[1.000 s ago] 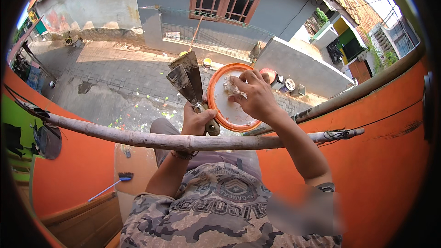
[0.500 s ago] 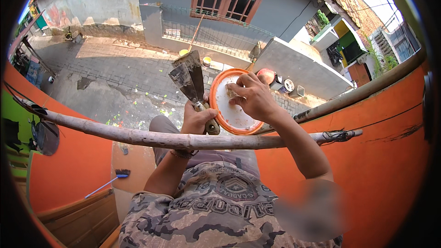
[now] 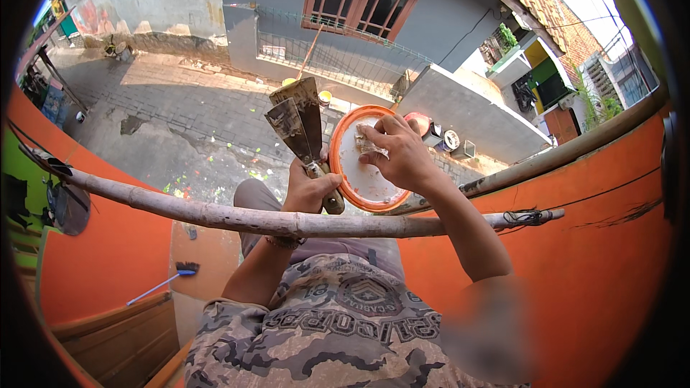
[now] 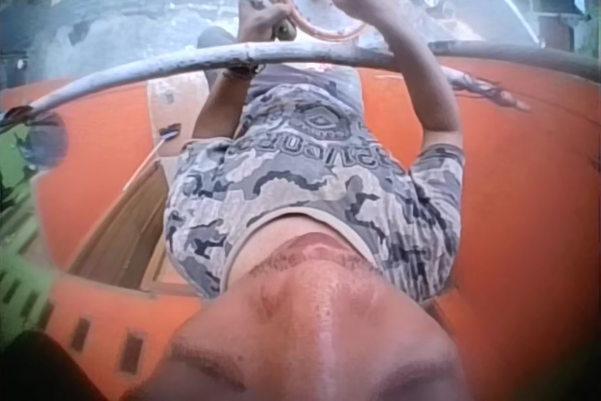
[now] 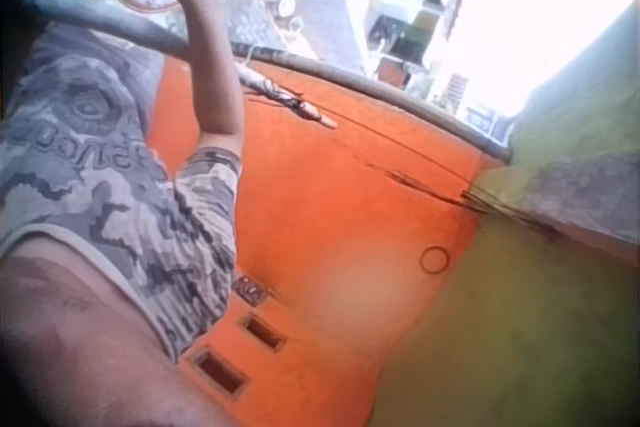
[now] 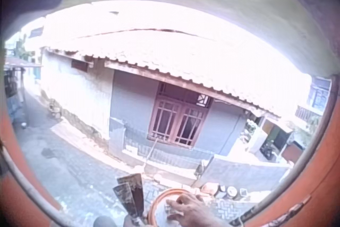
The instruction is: The person applies plaster to a wall using a trowel and a small orange container. They repeatedly scoop plaster from the container and smooth it onto the wall surface while standing on scaffolding.
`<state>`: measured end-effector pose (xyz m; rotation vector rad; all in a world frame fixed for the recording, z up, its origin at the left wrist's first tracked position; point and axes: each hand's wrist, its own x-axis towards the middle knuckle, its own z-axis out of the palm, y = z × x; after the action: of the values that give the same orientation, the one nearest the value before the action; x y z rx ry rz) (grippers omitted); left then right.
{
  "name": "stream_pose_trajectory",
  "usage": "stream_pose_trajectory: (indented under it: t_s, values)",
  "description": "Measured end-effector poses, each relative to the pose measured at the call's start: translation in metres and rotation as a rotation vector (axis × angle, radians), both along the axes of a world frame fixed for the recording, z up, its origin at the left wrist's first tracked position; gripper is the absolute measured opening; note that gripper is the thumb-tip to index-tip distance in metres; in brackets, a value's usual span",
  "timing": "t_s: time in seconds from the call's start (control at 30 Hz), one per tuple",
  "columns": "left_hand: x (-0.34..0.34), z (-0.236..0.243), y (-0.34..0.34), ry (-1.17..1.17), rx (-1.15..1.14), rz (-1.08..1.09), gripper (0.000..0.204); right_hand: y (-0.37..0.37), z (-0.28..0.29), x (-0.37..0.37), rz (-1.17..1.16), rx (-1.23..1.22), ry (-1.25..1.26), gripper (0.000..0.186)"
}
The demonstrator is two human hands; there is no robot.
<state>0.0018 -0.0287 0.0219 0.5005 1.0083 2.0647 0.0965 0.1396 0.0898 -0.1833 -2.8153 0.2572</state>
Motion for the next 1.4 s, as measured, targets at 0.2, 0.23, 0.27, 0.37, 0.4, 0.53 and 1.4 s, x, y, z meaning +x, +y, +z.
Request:
stream_pose_trajectory:
  t_s: [0.2, 0.23, 0.27, 0.37, 0.4, 0.53, 1.4]
  values:
    - [-0.002, 0.000, 0.000, 0.003, -0.020, -0.012, 0.031, 0.001, -0.001, -0.001, 0.086, -0.019, 0.002, 0.035]
    - [-0.002, -0.001, 0.001, 0.004, -0.021, -0.012, 0.031, 0.002, -0.002, -0.001, 0.097, -0.014, -0.003, 0.034]
    - [-0.003, -0.002, 0.001, 0.004, -0.023, -0.012, 0.031, 0.003, -0.003, -0.001, 0.107, -0.007, 0.004, 0.033]
    - [-0.003, -0.002, 0.000, -0.026, -0.031, -0.003, 0.032, 0.005, -0.009, -0.001, 0.147, 0.023, 0.028, 0.032]
    - [-0.002, -0.001, 0.000, -0.042, -0.034, 0.001, 0.032, 0.004, -0.011, 0.000, 0.167, 0.038, 0.040, 0.032]
    - [-0.002, -0.005, 0.001, -0.070, -0.021, 0.023, 0.032, 0.001, -0.011, 0.002, 0.179, 0.092, 0.045, 0.031]
    - [0.000, 0.011, -0.003, -0.060, -0.045, -0.030, 0.029, -0.011, -0.012, -0.012, 0.089, 0.068, 0.192, 0.008]
